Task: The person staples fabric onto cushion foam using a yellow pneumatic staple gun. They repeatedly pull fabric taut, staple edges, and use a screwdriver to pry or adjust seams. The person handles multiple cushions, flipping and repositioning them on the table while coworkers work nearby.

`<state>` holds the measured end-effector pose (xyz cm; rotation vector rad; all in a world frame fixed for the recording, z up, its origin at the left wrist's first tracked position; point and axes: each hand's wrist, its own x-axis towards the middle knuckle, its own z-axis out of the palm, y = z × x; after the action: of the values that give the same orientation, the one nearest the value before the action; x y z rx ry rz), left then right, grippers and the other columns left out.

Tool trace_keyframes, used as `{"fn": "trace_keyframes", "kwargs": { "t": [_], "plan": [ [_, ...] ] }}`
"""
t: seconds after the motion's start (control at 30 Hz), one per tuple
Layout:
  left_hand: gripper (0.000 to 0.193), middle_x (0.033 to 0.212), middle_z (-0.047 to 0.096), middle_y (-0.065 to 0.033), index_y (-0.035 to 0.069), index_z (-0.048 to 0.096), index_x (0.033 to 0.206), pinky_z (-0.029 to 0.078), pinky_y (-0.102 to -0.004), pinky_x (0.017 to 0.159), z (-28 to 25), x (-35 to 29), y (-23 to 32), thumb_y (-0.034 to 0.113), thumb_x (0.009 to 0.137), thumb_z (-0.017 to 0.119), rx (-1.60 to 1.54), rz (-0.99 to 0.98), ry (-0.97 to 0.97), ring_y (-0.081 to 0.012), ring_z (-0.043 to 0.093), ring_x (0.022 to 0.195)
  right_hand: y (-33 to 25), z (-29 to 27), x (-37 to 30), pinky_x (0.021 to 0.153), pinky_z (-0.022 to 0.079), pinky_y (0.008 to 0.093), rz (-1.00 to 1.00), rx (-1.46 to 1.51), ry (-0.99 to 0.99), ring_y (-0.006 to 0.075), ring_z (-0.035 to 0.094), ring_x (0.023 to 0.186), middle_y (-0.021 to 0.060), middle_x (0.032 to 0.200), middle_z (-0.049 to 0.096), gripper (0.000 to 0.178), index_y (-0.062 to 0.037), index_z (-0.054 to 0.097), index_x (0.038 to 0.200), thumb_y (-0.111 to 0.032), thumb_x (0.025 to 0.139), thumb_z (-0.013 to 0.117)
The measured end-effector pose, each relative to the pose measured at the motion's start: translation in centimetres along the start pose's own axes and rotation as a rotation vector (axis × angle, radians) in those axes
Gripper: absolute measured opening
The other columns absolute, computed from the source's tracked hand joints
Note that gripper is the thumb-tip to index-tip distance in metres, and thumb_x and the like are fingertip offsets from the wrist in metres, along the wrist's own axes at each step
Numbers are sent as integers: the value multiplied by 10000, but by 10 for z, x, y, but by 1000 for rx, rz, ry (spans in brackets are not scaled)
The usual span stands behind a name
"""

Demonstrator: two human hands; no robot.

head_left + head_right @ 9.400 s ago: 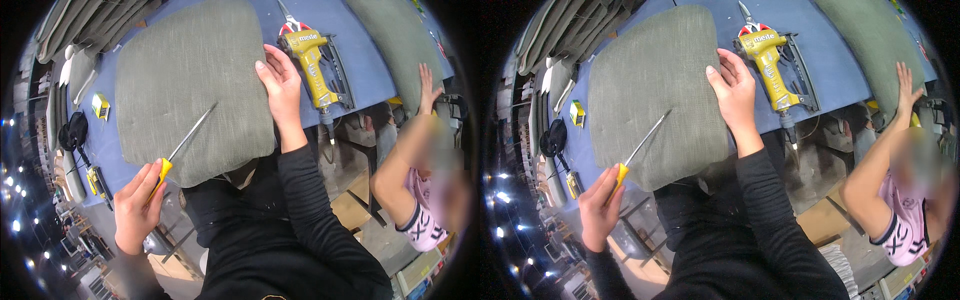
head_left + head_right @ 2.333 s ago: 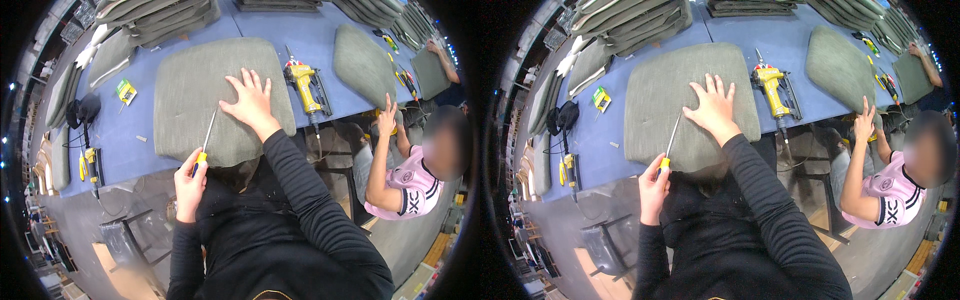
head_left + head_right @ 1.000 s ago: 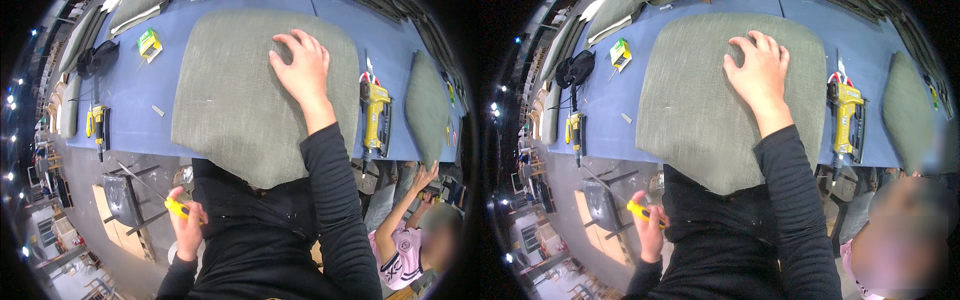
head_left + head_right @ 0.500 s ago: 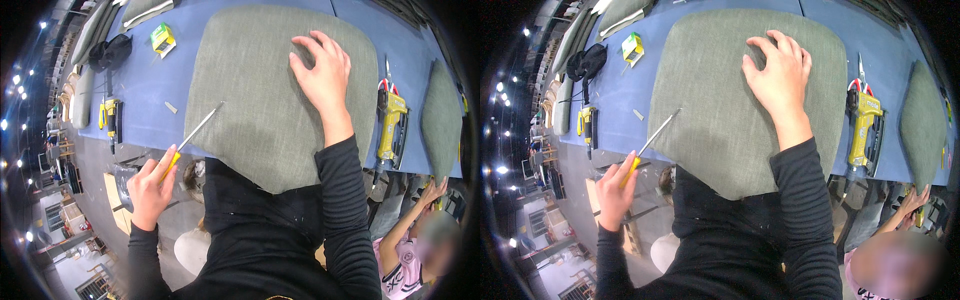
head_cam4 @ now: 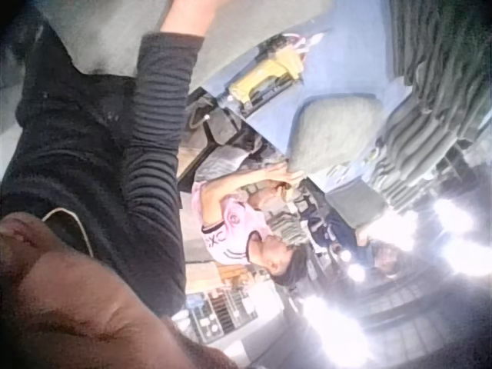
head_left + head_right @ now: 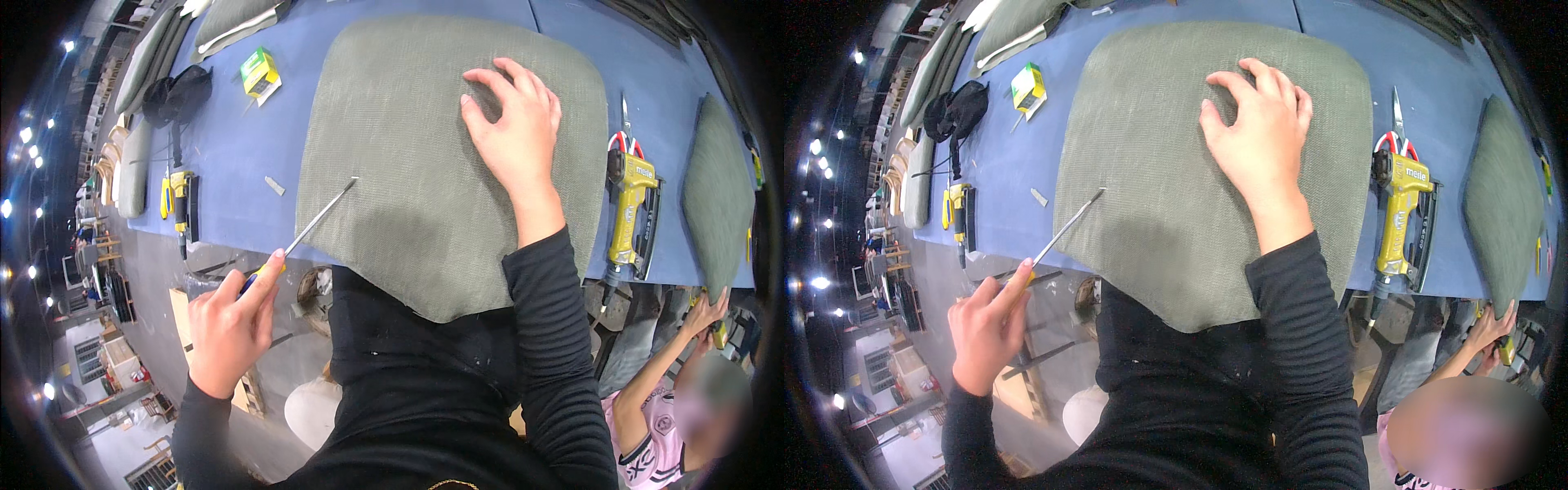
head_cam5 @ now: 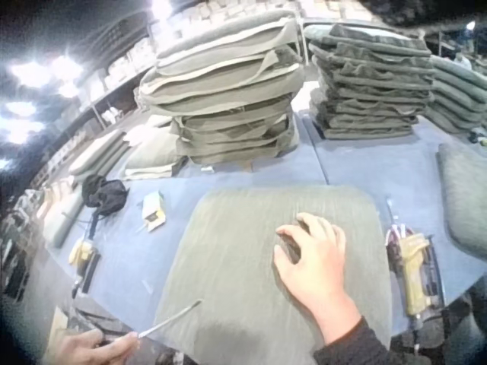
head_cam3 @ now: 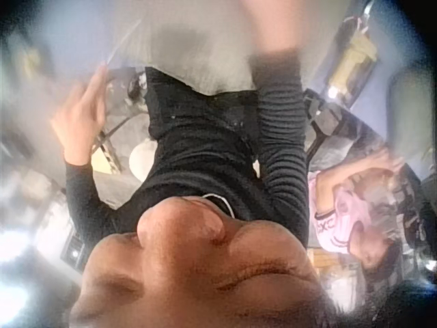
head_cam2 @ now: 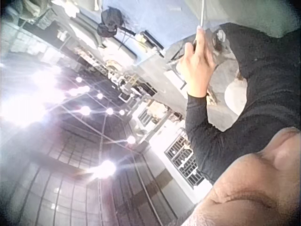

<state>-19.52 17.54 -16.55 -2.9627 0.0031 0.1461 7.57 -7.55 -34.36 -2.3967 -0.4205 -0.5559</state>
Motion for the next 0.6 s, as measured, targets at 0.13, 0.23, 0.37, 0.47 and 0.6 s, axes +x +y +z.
{"fn": "trace_keyframes", "kwargs": {
  "t": [0.13, 0.23, 0.37, 0.47, 0.6],
  "plan": [
    [590, 759, 504, -35, 262, 743, 1459, 459, -380, 538, 11, 0, -2, 111, 893, 804, 50, 35, 52, -234, 554, 543, -2, -3, 2, 1295, 280, 559, 18, 11, 3, 306, 534, 1466, 72, 1473, 663, 268, -232, 819, 1182, -315, 929, 786],
    [577, 759, 554, -43, 229, 751, 1448, 453, -398, 555, 49, -18, -6, 82, 893, 808, -20, 21, 163, -247, 579, 577, -2, -3, 3, 1298, 275, 566, 28, 13, 0, 307, 532, 1469, 73, 1475, 662, 265, -237, 819, 1182, -315, 931, 786],
    [588, 783, 580, -41, 210, 753, 1444, 469, -383, 564, 88, -36, 1, 81, 877, 837, -108, -73, 215, -242, 588, 590, 0, -1, 3, 1297, 278, 563, 10, 4, 0, 306, 533, 1468, 66, 1476, 662, 264, -245, 819, 1180, -315, 927, 789],
    [573, 788, 582, -39, 206, 760, 1433, 461, -376, 556, 88, -32, 3, 76, 879, 826, -99, -43, 231, -234, 588, 590, 2, -1, 3, 1295, 286, 547, 5, -6, -3, 303, 539, 1461, 58, 1469, 665, 263, -250, 818, 1173, -315, 919, 794],
    [588, 780, 558, -34, 210, 764, 1429, 450, -369, 550, 62, -18, -10, 66, 860, 813, -67, 32, 194, -224, 572, 581, 3, -1, 4, 1291, 296, 529, 7, 4, -11, 296, 548, 1449, 49, 1459, 670, 259, -252, 819, 1161, -315, 911, 797]
  ]
}}
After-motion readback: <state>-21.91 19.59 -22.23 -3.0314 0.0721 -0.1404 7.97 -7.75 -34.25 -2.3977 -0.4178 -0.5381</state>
